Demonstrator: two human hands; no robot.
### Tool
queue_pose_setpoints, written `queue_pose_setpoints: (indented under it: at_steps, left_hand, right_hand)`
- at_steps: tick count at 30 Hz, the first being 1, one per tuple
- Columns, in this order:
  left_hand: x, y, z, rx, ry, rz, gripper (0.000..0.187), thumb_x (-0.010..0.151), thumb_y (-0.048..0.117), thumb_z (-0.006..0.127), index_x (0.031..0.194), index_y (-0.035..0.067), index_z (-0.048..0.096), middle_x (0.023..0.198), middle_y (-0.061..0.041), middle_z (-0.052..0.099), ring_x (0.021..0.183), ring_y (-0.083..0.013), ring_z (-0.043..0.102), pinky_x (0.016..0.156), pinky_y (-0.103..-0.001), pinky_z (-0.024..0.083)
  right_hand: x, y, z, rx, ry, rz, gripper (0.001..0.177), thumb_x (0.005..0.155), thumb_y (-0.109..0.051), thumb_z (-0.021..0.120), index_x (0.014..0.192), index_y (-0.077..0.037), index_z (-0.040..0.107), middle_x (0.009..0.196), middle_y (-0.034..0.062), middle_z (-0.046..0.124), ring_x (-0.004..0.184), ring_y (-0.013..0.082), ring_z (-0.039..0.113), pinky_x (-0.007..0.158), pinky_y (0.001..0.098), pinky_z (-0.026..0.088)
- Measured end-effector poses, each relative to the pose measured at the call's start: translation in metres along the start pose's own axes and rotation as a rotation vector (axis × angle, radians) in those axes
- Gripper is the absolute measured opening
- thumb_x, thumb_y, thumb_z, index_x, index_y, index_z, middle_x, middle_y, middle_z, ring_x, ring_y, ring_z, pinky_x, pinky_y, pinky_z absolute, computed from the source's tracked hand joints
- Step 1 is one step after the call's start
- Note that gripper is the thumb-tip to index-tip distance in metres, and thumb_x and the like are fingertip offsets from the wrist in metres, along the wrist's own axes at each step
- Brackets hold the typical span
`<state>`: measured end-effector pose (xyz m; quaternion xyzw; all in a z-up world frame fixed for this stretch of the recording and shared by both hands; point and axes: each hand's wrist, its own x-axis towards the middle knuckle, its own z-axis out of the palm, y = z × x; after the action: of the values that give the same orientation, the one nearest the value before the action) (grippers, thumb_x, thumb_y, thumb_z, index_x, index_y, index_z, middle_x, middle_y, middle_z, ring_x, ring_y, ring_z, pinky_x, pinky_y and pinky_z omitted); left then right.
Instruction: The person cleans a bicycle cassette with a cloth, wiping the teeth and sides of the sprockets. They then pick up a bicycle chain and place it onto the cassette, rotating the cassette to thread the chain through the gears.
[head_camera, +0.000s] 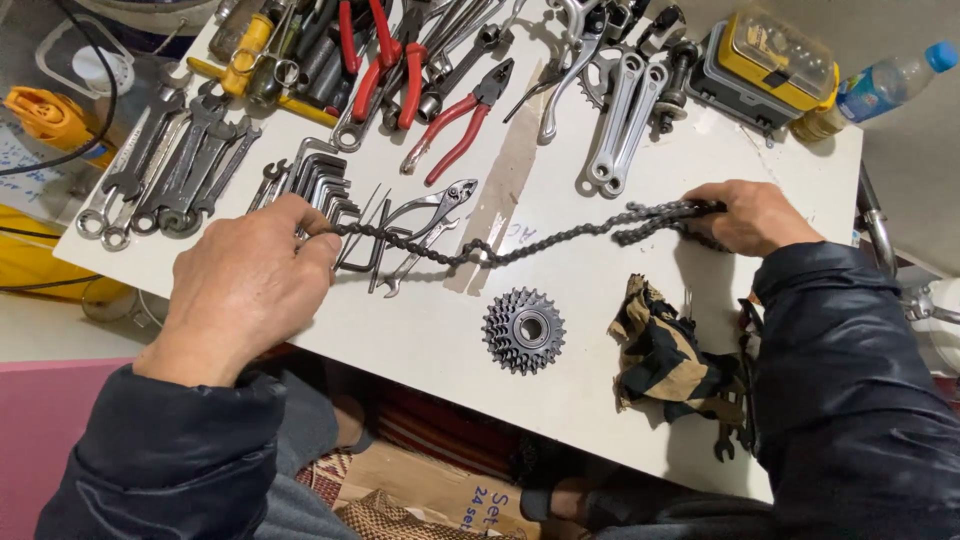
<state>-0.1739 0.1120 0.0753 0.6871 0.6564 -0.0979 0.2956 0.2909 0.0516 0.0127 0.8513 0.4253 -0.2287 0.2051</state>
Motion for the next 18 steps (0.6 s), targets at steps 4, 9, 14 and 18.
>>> queue_pose_setpoints:
  at_steps: [4, 9, 14, 18]
  left_hand:
    - [0.001, 0.003, 0.003, 0.036, -0.027, 0.014, 0.04, 0.097, 0.037, 0.04, 0.125, 0.022, 0.064, 0.121, -0.017, 0.07, 0.117, -0.0427, 0.06, 0.097, -0.056, 0.042]
    - [0.002, 0.002, 0.006, 0.036, 0.02, 0.083, 0.039, 0.094, 0.033, 0.042, 0.116, 0.017, 0.07, 0.114, -0.018, 0.072, 0.11, -0.0433, 0.064, 0.091, -0.057, 0.047]
    - [-0.008, 0.008, -0.002, -0.083, 0.002, 0.097, 0.036, 0.093, 0.037, 0.048, 0.114, 0.02, 0.072, 0.113, -0.009, 0.074, 0.104, -0.0343, 0.065, 0.087, -0.049, 0.048]
    - [-0.024, 0.021, -0.009, -0.265, -0.053, 0.073, 0.025, 0.094, 0.028, 0.055, 0.098, 0.016, 0.077, 0.088, 0.001, 0.08, 0.082, -0.0168, 0.071, 0.08, -0.034, 0.05]
  right_hand:
    - [0.027, 0.037, 0.031, -0.143, 0.206, -0.107, 0.047, 0.095, -0.02, 0.052, 0.139, -0.03, 0.063, 0.124, 0.0192, 0.065, 0.114, 0.0412, 0.061, 0.089, 0.0516, 0.054]
    - [-0.024, -0.006, 0.055, -0.047, 0.747, -0.706, 0.035, 0.095, -0.014, 0.073, 0.127, 0.0, 0.071, 0.116, 0.0244, 0.07, 0.1, 0.0359, 0.069, 0.089, 0.0436, 0.061]
    - [-0.087, -0.103, 0.066, 0.267, 0.583, -1.0, 0.046, 0.096, -0.03, 0.063, 0.136, -0.008, 0.059, 0.136, 0.0188, 0.062, 0.123, 0.0337, 0.059, 0.106, 0.0523, 0.046]
    - [-0.083, -0.157, 0.098, 0.292, 0.501, -1.157, 0.076, 0.093, -0.053, 0.062, 0.147, -0.003, 0.044, 0.139, 0.0285, 0.056, 0.125, 0.0418, 0.057, 0.101, 0.0562, 0.049]
